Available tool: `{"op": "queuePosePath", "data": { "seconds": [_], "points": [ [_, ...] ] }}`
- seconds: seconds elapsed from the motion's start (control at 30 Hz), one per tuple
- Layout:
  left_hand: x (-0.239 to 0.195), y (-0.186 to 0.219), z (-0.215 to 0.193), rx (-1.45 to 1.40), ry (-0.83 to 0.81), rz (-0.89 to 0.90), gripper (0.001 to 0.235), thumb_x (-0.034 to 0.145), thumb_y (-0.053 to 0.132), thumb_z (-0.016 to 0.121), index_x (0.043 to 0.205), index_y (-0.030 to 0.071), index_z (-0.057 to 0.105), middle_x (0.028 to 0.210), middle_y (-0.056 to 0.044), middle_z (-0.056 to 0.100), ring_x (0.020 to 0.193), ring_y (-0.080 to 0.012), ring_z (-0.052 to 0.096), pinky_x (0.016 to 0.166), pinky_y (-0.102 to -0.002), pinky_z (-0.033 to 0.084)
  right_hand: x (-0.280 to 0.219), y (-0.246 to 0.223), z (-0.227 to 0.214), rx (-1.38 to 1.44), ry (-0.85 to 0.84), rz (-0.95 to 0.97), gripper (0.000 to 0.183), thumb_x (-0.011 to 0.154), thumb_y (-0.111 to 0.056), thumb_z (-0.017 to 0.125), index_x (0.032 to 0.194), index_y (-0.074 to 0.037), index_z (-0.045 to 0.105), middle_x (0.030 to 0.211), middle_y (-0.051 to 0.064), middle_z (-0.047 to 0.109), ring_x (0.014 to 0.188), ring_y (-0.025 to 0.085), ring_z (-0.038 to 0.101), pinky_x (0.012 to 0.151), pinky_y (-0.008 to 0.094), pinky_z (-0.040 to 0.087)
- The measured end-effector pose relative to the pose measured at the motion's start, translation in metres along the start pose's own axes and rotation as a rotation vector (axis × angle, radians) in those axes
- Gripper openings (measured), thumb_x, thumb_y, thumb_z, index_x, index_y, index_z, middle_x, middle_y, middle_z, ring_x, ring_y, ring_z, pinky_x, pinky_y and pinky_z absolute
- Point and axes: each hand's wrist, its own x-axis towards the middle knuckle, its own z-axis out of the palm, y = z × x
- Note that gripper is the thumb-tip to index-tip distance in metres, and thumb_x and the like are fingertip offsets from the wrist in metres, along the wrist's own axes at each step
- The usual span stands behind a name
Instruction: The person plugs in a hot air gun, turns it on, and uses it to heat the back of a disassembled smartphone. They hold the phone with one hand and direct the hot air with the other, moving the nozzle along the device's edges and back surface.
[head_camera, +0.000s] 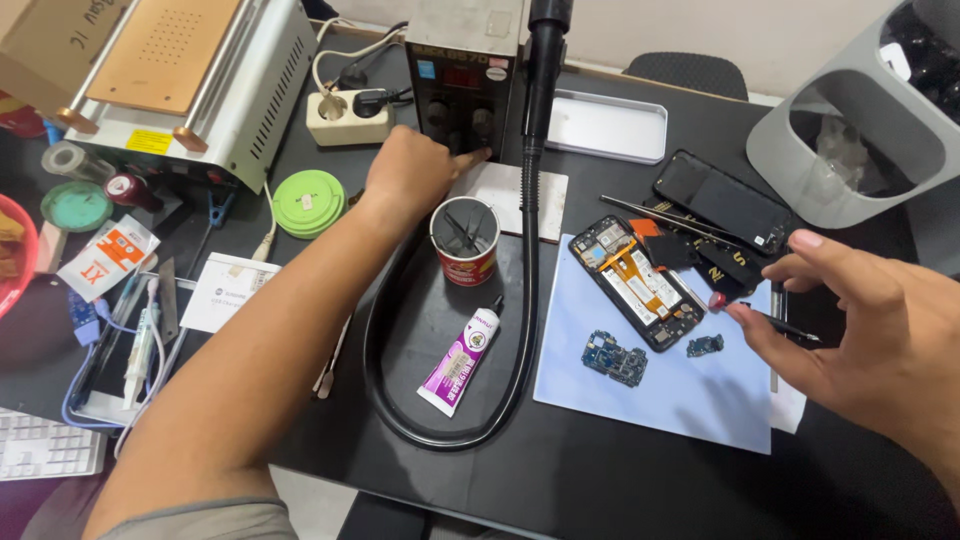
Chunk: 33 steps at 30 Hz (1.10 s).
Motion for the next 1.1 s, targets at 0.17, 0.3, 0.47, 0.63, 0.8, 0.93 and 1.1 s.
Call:
{"op": "queuePosePath", "data": {
  "seconds": [0.17,0.3,0.47,0.63,0.8,0.93,1.1],
  "points": [
    [-0.003,-0.003,-0.007,0.007,-0.008,-0.004,0.065,0.097,0.015,0.051,0.156,0.040,0.040,0.067,0.004,0.070,0.057,-0.0191,0.070,0.052,-0.032,0.046,0.001,0.006,0.003,0.012,-0.021,0.000,0.087,0.074,-0.020,0.090,0.140,-0.001,0.036,0.088,0.013,0.072,0.075,0.024,0.072,0.061,0.034,0.055],
    [-0.007,-0.006,-0.008,0.047,0.032,0.020,0.067,0.096,0.015,0.052,0.158,0.036,0.038,0.063,0.004,0.069,0.055,-0.0178,0.069,0.051,-0.031,0.044,0.001,0.005,0.006,-0.009,-0.031,-0.012,0.084,0.078,-0.022,0.089,0.141,-0.002,0.037,0.090,0.012,0.072,0.077,0.023,0.072,0.063,0.033,0.055],
    [-0.011,-0.007,-0.003,0.041,0.053,0.017,0.068,0.095,0.015,0.052,0.159,0.034,0.038,0.062,0.004,0.069,0.053,-0.0176,0.068,0.051,-0.031,0.044,0.006,0.001,0.011,-0.057,-0.061,-0.025,0.081,0.078,-0.027,0.088,0.138,-0.003,0.039,0.085,0.010,0.072,0.072,0.022,0.071,0.058,0.032,0.052],
    [-0.011,-0.007,0.001,0.020,0.085,0.015,0.065,0.096,0.017,0.051,0.158,0.035,0.039,0.063,0.003,0.069,0.054,-0.0186,0.068,0.052,-0.032,0.044,0.003,0.000,0.013,-0.065,-0.098,-0.009,0.083,0.076,-0.026,0.088,0.138,-0.002,0.039,0.083,0.009,0.072,0.070,0.022,0.071,0.056,0.032,0.052],
    [-0.014,-0.008,0.008,0.018,0.145,0.006,0.063,0.097,0.019,0.051,0.156,0.035,0.042,0.064,0.004,0.070,0.055,-0.0182,0.069,0.055,-0.033,0.046,0.005,0.001,0.021,-0.038,-0.097,0.001,0.085,0.073,-0.022,0.090,0.140,-0.002,0.039,0.084,0.009,0.072,0.072,0.022,0.071,0.062,0.032,0.055],
    [-0.013,-0.007,0.014,-0.072,0.181,-0.026,0.060,0.097,0.018,0.052,0.155,0.034,0.045,0.066,0.001,0.071,0.056,-0.0211,0.070,0.054,-0.035,0.047,0.010,-0.003,0.027,-0.020,-0.067,-0.003,0.085,0.072,-0.021,0.091,0.139,-0.001,0.041,0.084,0.011,0.072,0.071,0.022,0.071,0.062,0.033,0.055],
    [-0.012,-0.005,0.017,-0.229,0.216,-0.034,0.053,0.098,0.016,0.052,0.150,0.025,0.052,0.069,-0.002,0.071,0.059,-0.0236,0.071,0.051,-0.037,0.048,0.022,-0.014,0.033,-0.060,-0.092,-0.037,0.083,0.073,-0.021,0.091,0.138,-0.004,0.042,0.084,0.010,0.073,0.071,0.022,0.071,0.060,0.033,0.053]
  ]
}}
